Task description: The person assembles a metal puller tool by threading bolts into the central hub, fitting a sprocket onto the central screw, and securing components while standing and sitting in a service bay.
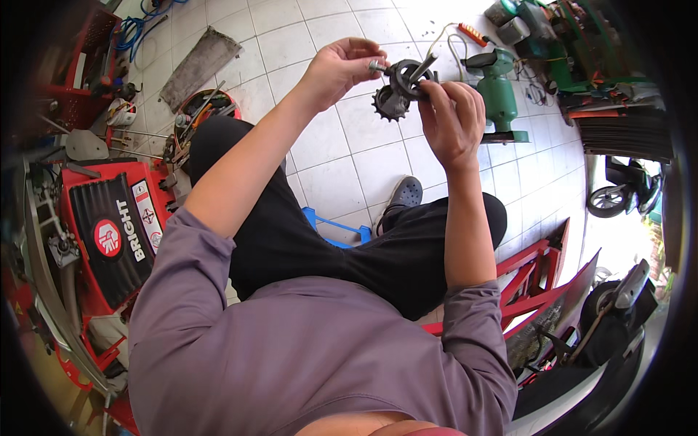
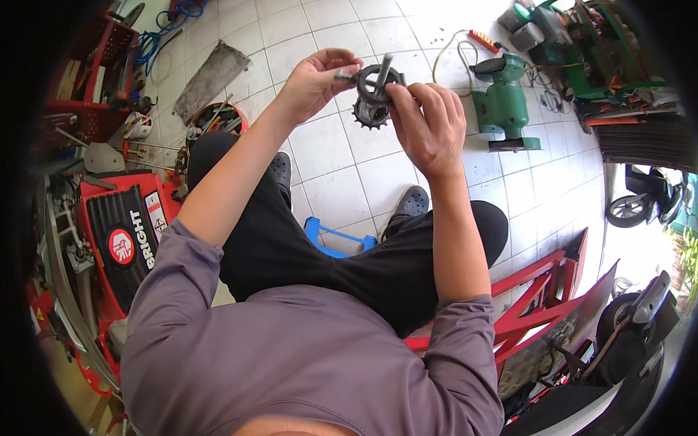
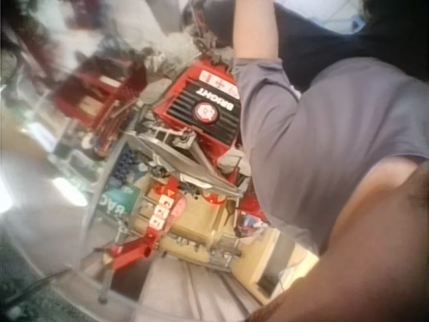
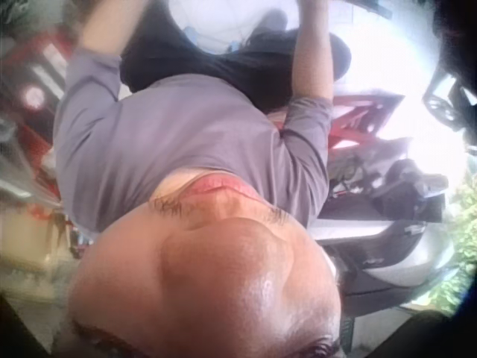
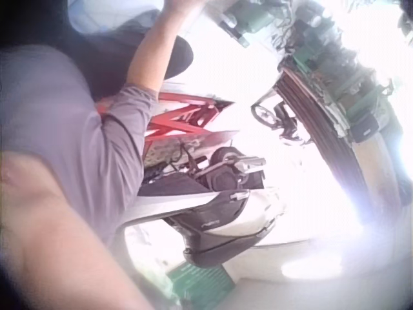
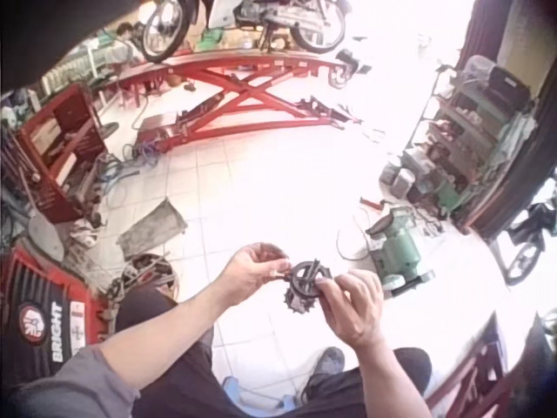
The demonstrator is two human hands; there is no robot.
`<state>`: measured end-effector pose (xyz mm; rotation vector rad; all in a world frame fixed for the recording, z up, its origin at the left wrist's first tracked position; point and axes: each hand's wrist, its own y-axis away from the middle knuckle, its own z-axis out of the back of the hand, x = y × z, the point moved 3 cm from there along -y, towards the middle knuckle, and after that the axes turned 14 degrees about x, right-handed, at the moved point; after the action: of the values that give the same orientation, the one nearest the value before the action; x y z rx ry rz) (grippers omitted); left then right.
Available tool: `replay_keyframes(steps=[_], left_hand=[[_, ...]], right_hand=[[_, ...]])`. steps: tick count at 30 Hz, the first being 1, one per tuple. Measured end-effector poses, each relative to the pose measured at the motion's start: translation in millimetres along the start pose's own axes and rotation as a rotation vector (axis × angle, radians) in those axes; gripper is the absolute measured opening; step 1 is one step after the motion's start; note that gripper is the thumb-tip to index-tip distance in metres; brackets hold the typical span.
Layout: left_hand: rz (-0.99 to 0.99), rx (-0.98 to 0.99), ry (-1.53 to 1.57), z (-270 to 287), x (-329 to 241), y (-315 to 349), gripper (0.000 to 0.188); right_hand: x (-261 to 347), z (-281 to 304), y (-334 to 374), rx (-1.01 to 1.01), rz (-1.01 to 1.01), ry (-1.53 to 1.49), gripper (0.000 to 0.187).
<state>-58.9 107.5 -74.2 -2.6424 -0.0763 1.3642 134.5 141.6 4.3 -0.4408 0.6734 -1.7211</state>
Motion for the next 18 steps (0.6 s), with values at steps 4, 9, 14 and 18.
replay_keyframes(steps=[4, 9, 14, 18], left_hand=[[0.142, 0.061, 0.001, 19, 15, -9, 0.018], [0.250, 0.190, 0.012, 10, 19, -21, 0.024], [0.301, 0.160, 0.007, 4, 25, -29, 0.021], [0.311, 0.166, -0.237, 6, 20, -32, 0.021]], right_hand=[[-13, -18, 10, 0.022, 0.012, -0.029, 0.035], [-26, -28, 15, 0.050, -0.005, -0.121, 0.032], [-33, -39, 19, 0.030, 0.002, -0.221, 0.031], [-34, -42, 23, 0.062, -0.013, -0.252, 0.031]])
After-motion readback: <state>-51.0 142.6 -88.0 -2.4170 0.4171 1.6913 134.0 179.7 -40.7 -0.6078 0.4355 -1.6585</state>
